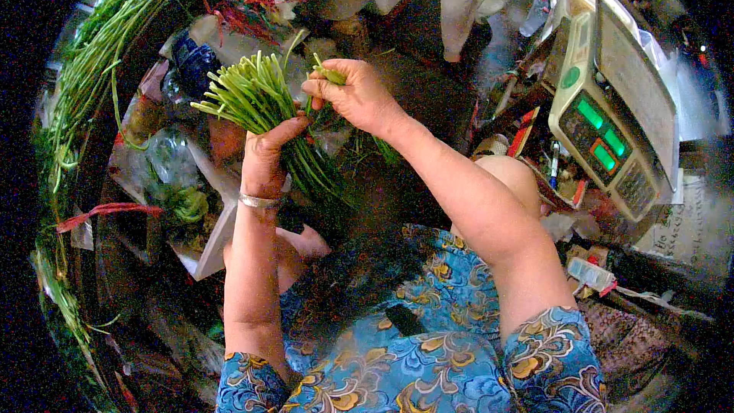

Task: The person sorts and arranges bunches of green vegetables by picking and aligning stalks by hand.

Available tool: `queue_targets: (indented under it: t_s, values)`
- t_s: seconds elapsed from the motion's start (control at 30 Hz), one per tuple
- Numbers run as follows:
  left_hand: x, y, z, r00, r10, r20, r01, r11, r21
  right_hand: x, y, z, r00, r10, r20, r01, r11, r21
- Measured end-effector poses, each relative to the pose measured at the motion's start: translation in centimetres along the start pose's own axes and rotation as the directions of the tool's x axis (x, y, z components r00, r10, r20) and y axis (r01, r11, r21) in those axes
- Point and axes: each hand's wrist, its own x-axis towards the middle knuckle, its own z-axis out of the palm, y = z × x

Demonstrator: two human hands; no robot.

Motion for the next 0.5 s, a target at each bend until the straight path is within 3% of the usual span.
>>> queue_targets:
  t_s: [0.2, 0.27, 0.4, 0.5]
  values:
    - [0.1, -0.2, -0.3, 0.998, -0.069, 0.005, 0.069, 0.997, 0.021, -0.1, 0.2, -0.2, 0.997, -0.075, 0.006, 0.075, 0.997, 0.014]
    - [0.1, -0.2, -0.4, 0.994, -0.104, 0.024, 0.103, 0.994, 0.041, -0.2, 0.3, -0.1, 1.0, -0.006, -0.01, 0.007, 0.992, 0.128]
    - [0.1, -0.6, -0.4, 0.994, -0.095, 0.056, 0.092, 0.994, 0.058, -0.2, 0.3, -0.1, 0.999, 0.019, -0.027, -0.019, 1.0, 0.009]
    - [0.0, -0.7, -0.4, 0.991, -0.127, 0.042, 0.124, 0.99, 0.065, -0.1, 0.3, -0.3, 0.996, -0.084, -0.013, 0.084, 0.996, 0.031]
